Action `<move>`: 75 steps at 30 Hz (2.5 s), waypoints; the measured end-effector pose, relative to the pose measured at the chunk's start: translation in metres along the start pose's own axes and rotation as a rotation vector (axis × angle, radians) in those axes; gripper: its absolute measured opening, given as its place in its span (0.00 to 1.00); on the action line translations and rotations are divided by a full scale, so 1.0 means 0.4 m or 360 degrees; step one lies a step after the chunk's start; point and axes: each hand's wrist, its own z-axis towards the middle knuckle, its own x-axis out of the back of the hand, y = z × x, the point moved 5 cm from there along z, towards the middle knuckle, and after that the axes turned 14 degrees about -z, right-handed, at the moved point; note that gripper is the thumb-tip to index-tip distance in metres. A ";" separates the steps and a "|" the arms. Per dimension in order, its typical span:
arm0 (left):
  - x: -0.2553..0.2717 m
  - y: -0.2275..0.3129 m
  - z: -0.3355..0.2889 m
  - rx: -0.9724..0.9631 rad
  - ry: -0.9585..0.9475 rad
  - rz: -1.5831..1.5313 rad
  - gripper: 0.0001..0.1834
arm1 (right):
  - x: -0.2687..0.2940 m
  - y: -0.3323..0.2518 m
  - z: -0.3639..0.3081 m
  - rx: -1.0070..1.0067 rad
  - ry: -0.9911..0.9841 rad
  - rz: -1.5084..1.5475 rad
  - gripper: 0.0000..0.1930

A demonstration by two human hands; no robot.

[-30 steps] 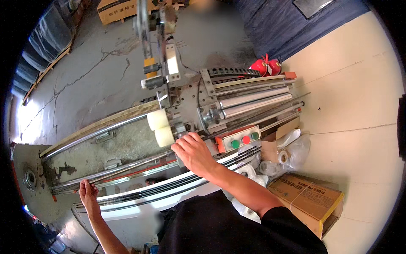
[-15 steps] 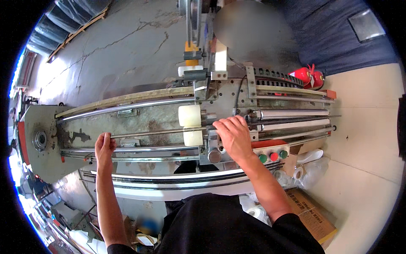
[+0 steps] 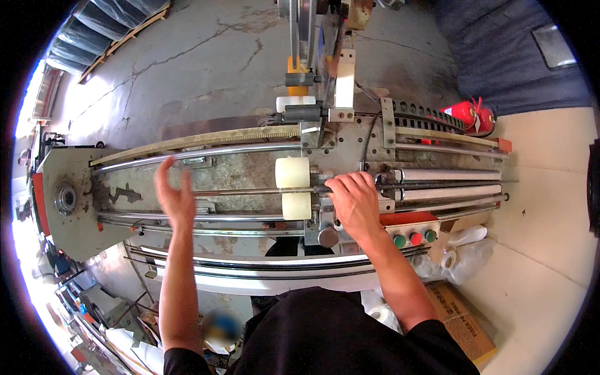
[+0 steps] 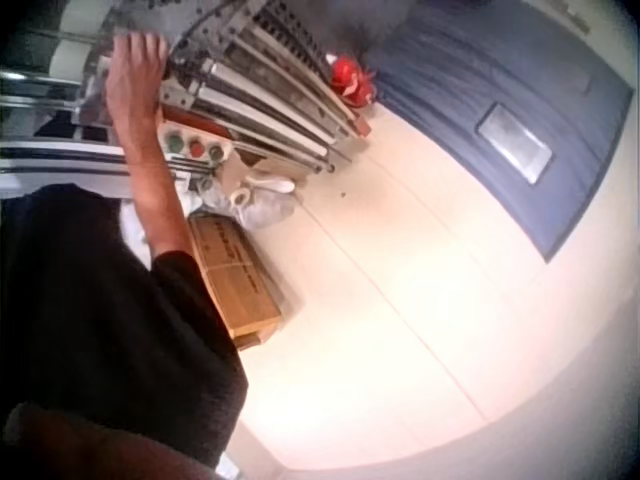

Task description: The person feeds a metal rod through rollers on an industrial fabrication machine and applies pieces of tape to cylindrical components mounted on the rod. They then move the rod along the machine's tracks while monitoring the assembly.

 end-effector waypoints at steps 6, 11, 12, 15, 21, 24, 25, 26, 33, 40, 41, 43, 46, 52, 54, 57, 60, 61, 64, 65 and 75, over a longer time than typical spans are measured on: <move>-0.525 0.055 0.059 0.0529 -0.0930 -0.0772 0.33 | 0.001 -0.003 0.004 -0.0017 -0.0026 -0.0029 0.13; -0.778 0.021 0.117 0.0374 -0.1285 -0.0522 0.32 | 0.012 0.000 0.009 -0.0017 0.0005 0.0009 0.11; -0.791 0.027 0.118 0.0252 -0.1203 -0.0491 0.27 | 0.014 0.001 0.009 -0.0027 -0.0010 0.0029 0.11; -0.788 0.046 0.123 0.0076 -0.1203 -0.0437 0.20 | 0.018 0.004 0.004 -0.0035 -0.0081 0.0045 0.12; -0.622 0.059 0.049 0.0788 -0.1664 -0.0834 0.12 | 0.029 0.000 -0.017 -0.0013 -0.0055 0.0062 0.12; -0.510 0.054 0.018 0.0916 -0.1905 -0.0621 0.13 | 0.042 -0.008 -0.032 -0.0003 -0.0059 0.0071 0.12; -0.484 0.047 -0.001 0.1108 -0.1897 -0.0676 0.13 | 0.045 -0.012 -0.036 0.0004 -0.0067 0.0075 0.12; -0.455 0.041 -0.026 0.1315 -0.1891 -0.0732 0.14 | 0.051 -0.016 -0.040 -0.0007 -0.0058 0.0066 0.12; -0.401 0.052 -0.113 0.1830 -0.1866 -0.0756 0.15 | 0.061 -0.024 -0.058 -0.0024 -0.0086 0.0092 0.15; -0.418 0.130 -0.135 0.1836 -0.1693 -0.0620 0.12 | 0.054 -0.025 -0.069 -0.0021 -0.0102 0.0085 0.09; -0.412 0.139 -0.130 0.1826 -0.1677 -0.0616 0.12 | 0.054 -0.025 -0.070 -0.0026 -0.0102 0.0092 0.09; -0.392 0.159 -0.119 0.1809 -0.1705 -0.0624 0.11 | 0.055 -0.024 -0.071 -0.0033 -0.0108 0.0105 0.09; -0.370 0.191 -0.102 0.1765 -0.1753 -0.0562 0.12 | 0.058 -0.023 -0.071 -0.0029 -0.0108 0.0112 0.09; -0.332 0.275 -0.100 0.1743 -0.1701 -0.0625 0.12 | 0.054 -0.019 -0.068 -0.0039 -0.0063 0.0146 0.16; -0.320 0.300 -0.119 0.1726 -0.1634 -0.0600 0.14 | 0.050 -0.018 -0.065 -0.0044 -0.0059 0.0143 0.16; -0.306 0.335 -0.151 0.1623 -0.1523 -0.0683 0.13 | 0.048 -0.017 -0.061 -0.0065 -0.0030 0.0158 0.16; -0.294 0.363 -0.218 0.1669 -0.1322 -0.0809 0.13 | 0.048 -0.016 -0.058 -0.0065 -0.0042 0.0156 0.17; -0.289 0.372 -0.235 0.1594 -0.1262 -0.0843 0.13 | 0.049 -0.015 -0.057 -0.0065 -0.0030 0.0169 0.17; -0.272 0.376 -0.281 0.1560 -0.1076 -0.0937 0.14 | 0.052 -0.014 -0.052 -0.0072 -0.0024 0.0195 0.18; -0.271 0.378 -0.295 0.1547 -0.1057 -0.0949 0.13 | 0.053 -0.014 -0.050 -0.0075 -0.0015 0.0195 0.18; -0.261 0.441 -0.305 0.0752 -0.0927 -0.0459 0.30 | 0.074 -0.012 -0.030 -0.0123 -0.0071 0.0292 0.18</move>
